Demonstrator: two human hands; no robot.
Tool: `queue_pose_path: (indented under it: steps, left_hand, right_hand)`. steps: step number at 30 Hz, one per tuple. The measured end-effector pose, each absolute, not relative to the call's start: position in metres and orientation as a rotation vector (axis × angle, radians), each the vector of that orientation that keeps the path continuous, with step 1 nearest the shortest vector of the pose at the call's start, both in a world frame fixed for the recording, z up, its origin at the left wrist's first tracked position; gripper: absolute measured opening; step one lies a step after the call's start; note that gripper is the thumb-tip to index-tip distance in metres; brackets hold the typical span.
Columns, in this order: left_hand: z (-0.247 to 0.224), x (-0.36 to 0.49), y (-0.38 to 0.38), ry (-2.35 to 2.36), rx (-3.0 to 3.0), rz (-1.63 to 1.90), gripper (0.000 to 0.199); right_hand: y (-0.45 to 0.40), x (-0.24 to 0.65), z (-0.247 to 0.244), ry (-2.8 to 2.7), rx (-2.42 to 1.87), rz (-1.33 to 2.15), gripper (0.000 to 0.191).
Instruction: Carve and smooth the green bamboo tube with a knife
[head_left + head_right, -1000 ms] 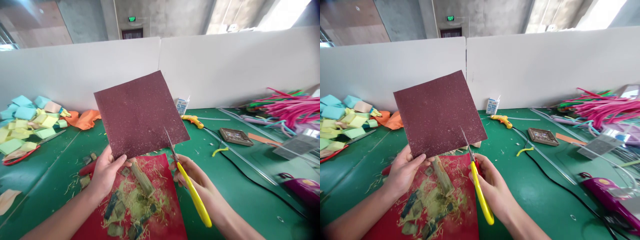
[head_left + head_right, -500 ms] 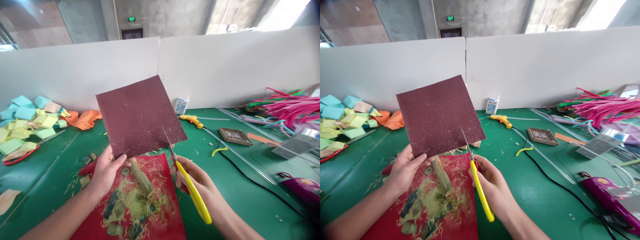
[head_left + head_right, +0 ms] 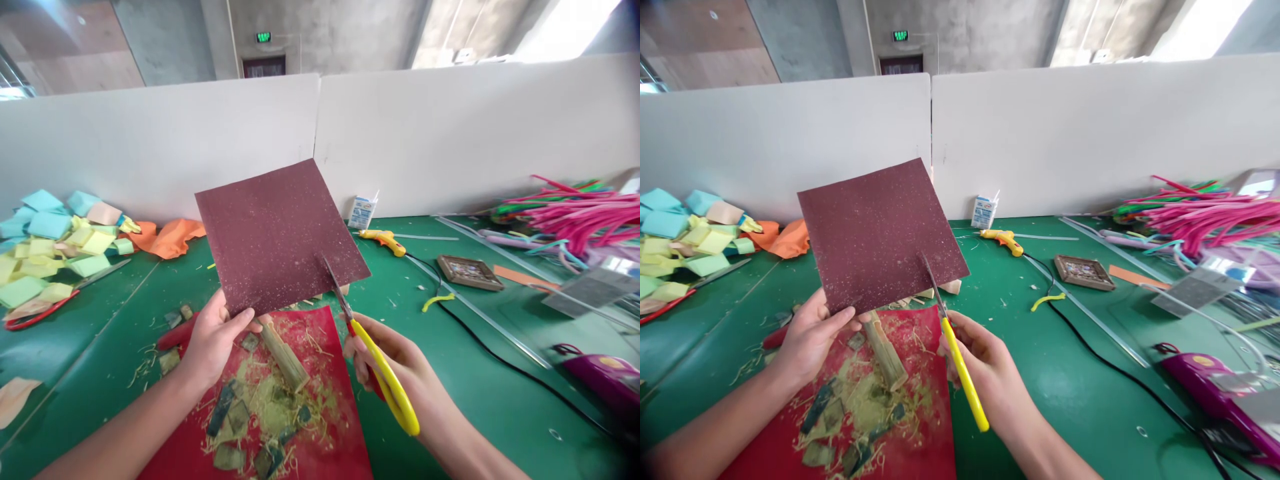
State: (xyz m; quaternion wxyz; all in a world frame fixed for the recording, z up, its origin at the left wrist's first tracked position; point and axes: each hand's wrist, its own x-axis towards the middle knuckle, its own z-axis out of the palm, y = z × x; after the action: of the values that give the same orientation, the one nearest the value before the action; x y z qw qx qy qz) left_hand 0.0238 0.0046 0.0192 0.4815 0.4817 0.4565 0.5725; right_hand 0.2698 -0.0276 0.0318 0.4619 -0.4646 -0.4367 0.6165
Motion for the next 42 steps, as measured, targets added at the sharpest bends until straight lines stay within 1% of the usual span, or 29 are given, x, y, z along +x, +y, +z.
queue_pose_path:
  steps: [4,12,20,28,32,36,42]
  left_hand:
    - [0.0189,0.024,0.0042,1.102,1.172,1.41,0.047]
    - [0.0184,0.0213,0.0048,1.103,1.194,1.389,0.044]
    - [0.0168,0.0214,0.0028,1.084,1.254,1.325,0.037]
    - [0.0155,0.0198,0.0034,1.095,1.273,1.293,0.038]
    - [0.0155,0.0182,0.0034,1.088,1.297,1.285,0.034]
    - [0.0171,0.0174,0.0031,1.097,1.303,1.273,0.034]
    - [0.017,0.0171,0.0031,1.103,1.289,1.268,0.034]
  right_hand:
    - [-0.0262,0.2696,0.0296,-1.06,-1.138,1.487,0.045]
    - [-0.0257,0.2712,0.031,-1.104,-1.218,1.477,0.051]
    - [-0.0259,0.2751,0.026,-1.115,-1.104,1.491,0.051]
    - [-0.0237,0.2757,0.0262,-1.158,-1.101,1.497,0.061]
    - [-0.0236,0.2767,0.0279,-1.105,-1.13,1.512,0.056]
    - [-0.025,0.2771,0.03,-1.097,-1.157,1.508,0.05]
    - [-0.0261,0.2765,0.0289,-1.073,-1.196,1.495,0.052]
